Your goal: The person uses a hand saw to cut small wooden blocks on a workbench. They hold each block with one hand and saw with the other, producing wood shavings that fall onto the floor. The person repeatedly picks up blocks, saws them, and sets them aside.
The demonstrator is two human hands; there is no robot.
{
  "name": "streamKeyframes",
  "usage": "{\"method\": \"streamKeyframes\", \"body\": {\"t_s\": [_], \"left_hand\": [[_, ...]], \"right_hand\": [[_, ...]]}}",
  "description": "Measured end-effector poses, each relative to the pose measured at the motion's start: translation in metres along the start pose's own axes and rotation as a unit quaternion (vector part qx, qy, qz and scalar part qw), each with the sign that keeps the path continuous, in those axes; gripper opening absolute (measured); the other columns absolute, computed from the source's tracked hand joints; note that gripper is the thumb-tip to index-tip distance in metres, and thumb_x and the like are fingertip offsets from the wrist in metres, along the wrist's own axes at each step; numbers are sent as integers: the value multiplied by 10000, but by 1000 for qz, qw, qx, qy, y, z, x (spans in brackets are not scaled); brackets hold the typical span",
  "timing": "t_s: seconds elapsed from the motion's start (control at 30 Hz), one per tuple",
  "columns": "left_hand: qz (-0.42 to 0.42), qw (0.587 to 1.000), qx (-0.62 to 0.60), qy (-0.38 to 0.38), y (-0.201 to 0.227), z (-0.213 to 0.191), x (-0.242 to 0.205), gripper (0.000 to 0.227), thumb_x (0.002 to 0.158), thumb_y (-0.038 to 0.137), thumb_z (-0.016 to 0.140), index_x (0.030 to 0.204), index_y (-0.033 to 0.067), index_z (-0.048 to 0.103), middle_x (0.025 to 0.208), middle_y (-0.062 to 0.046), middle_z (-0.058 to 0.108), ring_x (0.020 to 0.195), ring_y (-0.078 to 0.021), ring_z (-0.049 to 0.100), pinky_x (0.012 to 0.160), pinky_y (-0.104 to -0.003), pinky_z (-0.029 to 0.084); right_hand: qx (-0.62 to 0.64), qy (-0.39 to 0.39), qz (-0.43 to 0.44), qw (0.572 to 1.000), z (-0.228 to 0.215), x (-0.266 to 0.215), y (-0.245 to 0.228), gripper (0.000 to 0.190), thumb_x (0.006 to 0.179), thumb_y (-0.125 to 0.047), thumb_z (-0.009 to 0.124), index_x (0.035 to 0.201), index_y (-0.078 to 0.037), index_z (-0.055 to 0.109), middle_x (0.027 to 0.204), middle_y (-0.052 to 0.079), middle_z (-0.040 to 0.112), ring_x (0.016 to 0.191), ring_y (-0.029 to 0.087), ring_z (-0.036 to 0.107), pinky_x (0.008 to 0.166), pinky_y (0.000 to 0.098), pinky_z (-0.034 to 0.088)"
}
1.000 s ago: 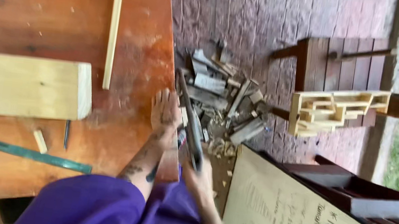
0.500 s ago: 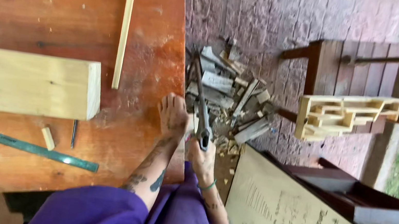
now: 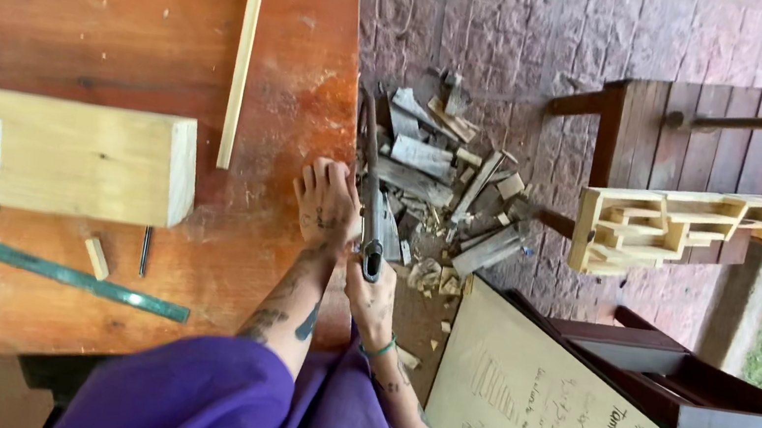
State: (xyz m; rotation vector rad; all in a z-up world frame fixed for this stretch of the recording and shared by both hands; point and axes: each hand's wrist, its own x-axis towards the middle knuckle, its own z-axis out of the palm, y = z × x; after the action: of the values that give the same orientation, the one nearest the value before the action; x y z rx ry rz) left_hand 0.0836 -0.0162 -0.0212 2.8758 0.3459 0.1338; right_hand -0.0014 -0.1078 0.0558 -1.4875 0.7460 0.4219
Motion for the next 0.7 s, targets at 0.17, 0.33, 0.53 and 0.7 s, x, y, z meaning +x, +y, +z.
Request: {"method": "streamKeyframes", "body": {"t_s": [0.17,0.33,0.53,0.7], "left_hand": [[-59,992,-69,-93,-4,11,-1,90,878,72,601,919,135,552,1037,-84,523,971,-305,509,878,-473,425],[-55,997,-53,-11,-8,30,-1,242,1043,312,381,944,147,529,1005,-70,512,902,-277,523,809,-444,453],[-57,998,-19,22,-8,32,-11,108,919,251,546,956,164,493,1013,-73,485,914,-303,498,811,-459,427],[-49,998,-21,24,-14,55,2,309,1005,359,492,1106,72,542,1211,-195,557,1127,-418,540,991,-589,419]], "right_hand": [[-232,-53,5,971,-45,-74,-20,282,896,-180,584,651,-169,444,575,-30,430,583,95,372,543,370,357],[106,1,22,994,-16,-25,-4,279,889,-77,547,654,-146,414,481,12,385,416,77,316,384,265,248],[-121,47,103,986,-38,-49,0,222,808,-167,684,596,-107,656,433,53,530,436,151,539,453,304,415],[-121,26,64,990,-27,-29,15,143,756,-105,658,621,-82,699,467,43,529,472,138,523,465,274,411]]}}
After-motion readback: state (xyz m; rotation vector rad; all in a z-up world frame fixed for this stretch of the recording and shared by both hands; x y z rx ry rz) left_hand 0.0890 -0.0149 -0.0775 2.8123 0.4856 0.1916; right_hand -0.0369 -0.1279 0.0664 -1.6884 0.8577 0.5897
